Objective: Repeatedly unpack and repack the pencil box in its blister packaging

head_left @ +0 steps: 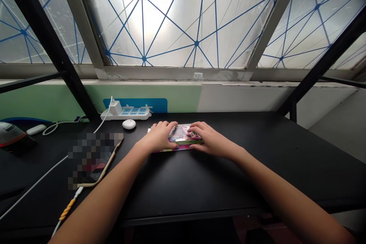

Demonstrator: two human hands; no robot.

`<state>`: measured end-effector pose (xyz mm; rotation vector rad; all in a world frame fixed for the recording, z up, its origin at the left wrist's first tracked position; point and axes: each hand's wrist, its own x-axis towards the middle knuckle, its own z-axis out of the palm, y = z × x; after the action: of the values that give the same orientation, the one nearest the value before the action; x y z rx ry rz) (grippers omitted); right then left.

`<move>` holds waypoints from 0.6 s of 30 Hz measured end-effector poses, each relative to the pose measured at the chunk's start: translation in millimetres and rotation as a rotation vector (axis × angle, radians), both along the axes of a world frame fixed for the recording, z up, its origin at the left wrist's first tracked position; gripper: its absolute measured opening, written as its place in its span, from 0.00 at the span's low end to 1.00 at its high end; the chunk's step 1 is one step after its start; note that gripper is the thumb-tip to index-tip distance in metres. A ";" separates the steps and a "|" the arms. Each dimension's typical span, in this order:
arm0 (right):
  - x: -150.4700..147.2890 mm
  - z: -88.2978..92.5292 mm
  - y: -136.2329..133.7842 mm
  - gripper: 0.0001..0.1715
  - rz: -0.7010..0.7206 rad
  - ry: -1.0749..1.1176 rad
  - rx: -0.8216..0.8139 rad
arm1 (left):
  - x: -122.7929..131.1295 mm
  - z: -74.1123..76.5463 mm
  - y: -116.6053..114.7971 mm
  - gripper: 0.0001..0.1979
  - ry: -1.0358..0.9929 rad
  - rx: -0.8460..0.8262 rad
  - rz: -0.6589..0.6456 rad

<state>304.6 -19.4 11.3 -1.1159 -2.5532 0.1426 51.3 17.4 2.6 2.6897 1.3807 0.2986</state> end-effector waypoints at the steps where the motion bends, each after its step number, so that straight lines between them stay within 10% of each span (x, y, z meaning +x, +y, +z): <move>1: 3.4 -2.6 4.7 0.31 -0.028 0.001 -0.002 | 1.6 0.2 -1.4 0.41 -0.003 0.036 -0.002; 18: 27.6 5.5 22.9 0.47 -0.200 0.055 0.240 | 21.1 7.7 -13.0 0.36 -0.148 0.511 0.089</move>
<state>332.2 3.4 16.8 -1.2426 -2.3199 -0.1764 72.4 4.4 10.2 2.9061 1.5534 0.9582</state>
